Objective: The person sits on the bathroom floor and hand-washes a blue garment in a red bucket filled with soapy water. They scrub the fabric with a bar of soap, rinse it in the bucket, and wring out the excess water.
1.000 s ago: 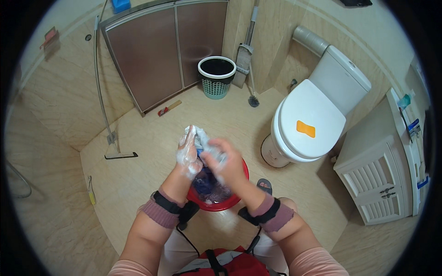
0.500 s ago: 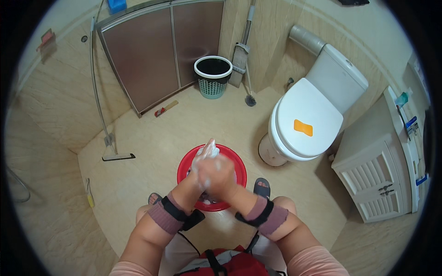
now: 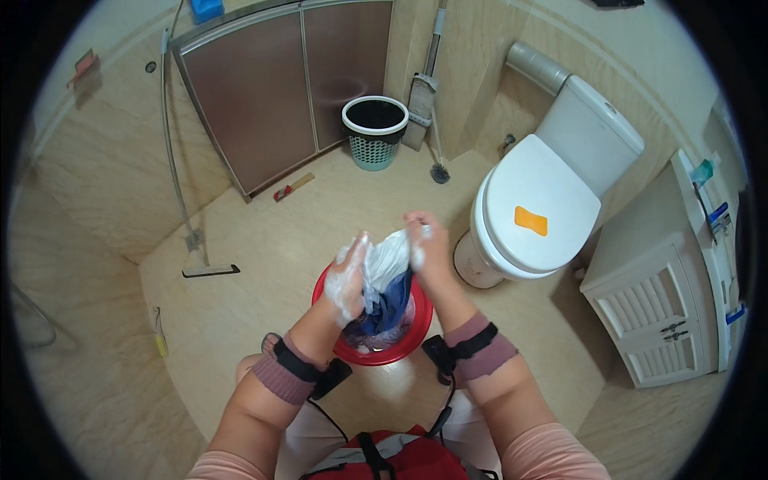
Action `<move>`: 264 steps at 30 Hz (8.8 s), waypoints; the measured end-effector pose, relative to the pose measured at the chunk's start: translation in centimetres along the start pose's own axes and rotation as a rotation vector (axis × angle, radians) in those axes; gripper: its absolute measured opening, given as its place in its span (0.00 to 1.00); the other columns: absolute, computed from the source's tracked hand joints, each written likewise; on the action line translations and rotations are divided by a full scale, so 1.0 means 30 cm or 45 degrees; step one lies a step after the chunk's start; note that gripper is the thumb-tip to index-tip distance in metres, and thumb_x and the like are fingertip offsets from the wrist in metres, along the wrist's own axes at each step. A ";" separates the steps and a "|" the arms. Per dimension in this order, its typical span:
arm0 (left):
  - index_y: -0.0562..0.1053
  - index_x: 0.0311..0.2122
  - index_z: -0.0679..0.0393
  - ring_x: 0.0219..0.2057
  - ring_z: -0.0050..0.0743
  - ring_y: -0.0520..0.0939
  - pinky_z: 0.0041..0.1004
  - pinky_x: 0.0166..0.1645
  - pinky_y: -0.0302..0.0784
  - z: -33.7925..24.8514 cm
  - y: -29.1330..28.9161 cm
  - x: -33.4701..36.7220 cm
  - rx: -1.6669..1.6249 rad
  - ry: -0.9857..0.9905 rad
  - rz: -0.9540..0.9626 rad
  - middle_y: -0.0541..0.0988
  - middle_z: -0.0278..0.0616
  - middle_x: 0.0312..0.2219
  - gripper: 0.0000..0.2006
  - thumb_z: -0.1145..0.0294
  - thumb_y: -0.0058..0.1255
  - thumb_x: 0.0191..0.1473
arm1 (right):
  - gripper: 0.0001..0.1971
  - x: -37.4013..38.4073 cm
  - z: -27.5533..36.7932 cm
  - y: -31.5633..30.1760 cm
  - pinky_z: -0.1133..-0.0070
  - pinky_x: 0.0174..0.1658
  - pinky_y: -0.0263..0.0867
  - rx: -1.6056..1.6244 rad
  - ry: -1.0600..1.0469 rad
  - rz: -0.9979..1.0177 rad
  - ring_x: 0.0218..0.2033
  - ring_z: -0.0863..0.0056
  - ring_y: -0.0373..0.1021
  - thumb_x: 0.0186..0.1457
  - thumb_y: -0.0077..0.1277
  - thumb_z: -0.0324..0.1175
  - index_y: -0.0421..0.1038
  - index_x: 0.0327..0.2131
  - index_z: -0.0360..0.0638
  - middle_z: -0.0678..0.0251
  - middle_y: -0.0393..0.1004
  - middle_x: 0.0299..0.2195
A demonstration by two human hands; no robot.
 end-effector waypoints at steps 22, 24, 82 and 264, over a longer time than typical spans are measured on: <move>0.58 0.58 0.63 0.52 0.35 0.70 0.31 0.56 0.67 -0.012 -0.136 0.104 1.383 0.674 0.245 0.69 0.48 0.50 0.46 0.61 0.71 0.35 | 0.10 -0.049 -0.014 0.054 0.75 0.45 0.68 1.192 0.598 0.329 0.39 0.72 0.70 0.61 0.49 0.36 0.70 0.39 0.40 0.64 0.72 0.36; 0.59 0.57 0.63 0.51 0.37 0.72 0.33 0.55 0.69 0.034 -0.067 0.092 1.579 0.664 0.271 0.70 0.49 0.50 0.45 0.63 0.71 0.34 | 0.08 -0.075 -0.044 0.057 0.75 0.45 0.68 1.140 0.568 0.353 0.40 0.74 0.70 0.60 0.49 0.34 0.70 0.40 0.41 0.65 0.72 0.37; 0.72 0.39 0.52 0.35 0.37 0.80 0.39 0.41 0.77 0.156 -0.101 0.074 -0.287 -0.215 -0.057 0.78 0.41 0.33 0.24 0.42 0.33 0.62 | 0.10 -0.188 0.164 0.101 0.66 0.25 0.68 -0.580 -0.394 0.157 0.22 0.55 0.73 0.48 0.59 0.43 0.73 0.30 0.51 0.58 0.75 0.22; 0.69 0.46 0.55 0.47 0.32 0.75 0.33 0.53 0.71 -0.002 -0.137 0.118 -0.280 0.362 -0.019 0.73 0.39 0.45 0.10 0.68 0.42 0.62 | 0.38 -0.089 -0.023 0.120 0.73 0.52 0.63 -0.088 -0.005 0.740 0.49 0.64 0.68 0.50 0.60 0.45 0.54 0.59 0.37 0.49 0.69 0.48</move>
Point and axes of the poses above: each hand's wrist, its own x-axis towards the middle knuckle, its own y-axis out of the palm, z = x × y, the point moved 4 cm from there along x, towards the middle knuckle
